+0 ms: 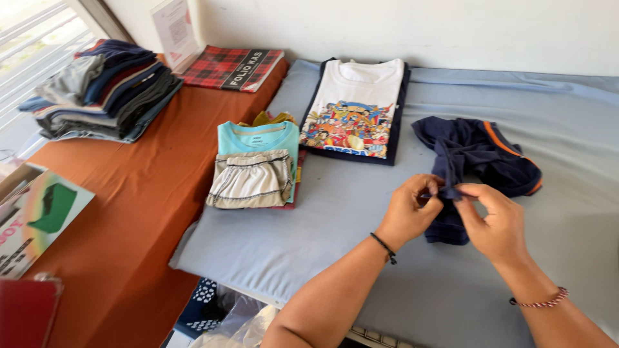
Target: The person irons a white t-shirt on an ironing board, smoothing it with both hands and using a steam iron. After finishing, the person folds the white t-shirt and places it on a stack. Then, the person picks up a dark blue t-shirt, turns it inside out, lays it flat, and begins ironing it.
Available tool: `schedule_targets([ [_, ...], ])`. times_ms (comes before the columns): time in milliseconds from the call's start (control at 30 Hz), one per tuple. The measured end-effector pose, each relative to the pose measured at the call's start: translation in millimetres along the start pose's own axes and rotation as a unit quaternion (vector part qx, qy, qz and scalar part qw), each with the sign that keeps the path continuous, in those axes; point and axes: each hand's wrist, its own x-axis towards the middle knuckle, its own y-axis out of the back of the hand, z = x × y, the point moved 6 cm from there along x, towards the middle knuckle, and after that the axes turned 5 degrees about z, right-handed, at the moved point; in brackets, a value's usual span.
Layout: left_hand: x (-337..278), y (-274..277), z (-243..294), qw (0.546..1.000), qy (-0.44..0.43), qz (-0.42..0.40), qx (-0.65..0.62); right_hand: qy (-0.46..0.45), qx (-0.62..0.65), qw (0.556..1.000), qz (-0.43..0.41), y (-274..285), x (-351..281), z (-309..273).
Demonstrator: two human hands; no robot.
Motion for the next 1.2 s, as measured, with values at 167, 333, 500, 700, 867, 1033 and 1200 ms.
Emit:
schedule_targets([
  [167, 7, 10, -29, 0.994, 0.08, 0.024, -0.075, -0.159, 0.058, 0.984, -0.058, -10, -12, 40],
  [333, 12, 3, -34, 0.986, 0.098, 0.008, -0.136, -0.247, 0.268, 0.928, -0.072, -22, -16, 64],
  [500, 7, 3, 6, 0.996, 0.065, -0.068, -0.004, -0.268, 0.208, 0.939, -0.051, -6, -16, 67],
  [700, 12, 20, 19, 0.964, -0.045, -0.083, 0.25, -0.109, -0.011, 0.992, -0.067, 4, -11, 18],
  [867, 12, 18, -29, 0.996, 0.07, -0.042, 0.029, -0.085, -0.302, 0.938, -0.146, -1, 4, 0],
  [1033, 10, 5, -8, 0.997, 0.042, -0.04, -0.047, -0.009, -0.224, 0.972, -0.072, 5, 2, 2],
  [1200, 3, 10, 26, 0.946, 0.017, -0.092, 0.311, -0.278, 0.171, 0.945, 0.008, 10, -9, 68],
])
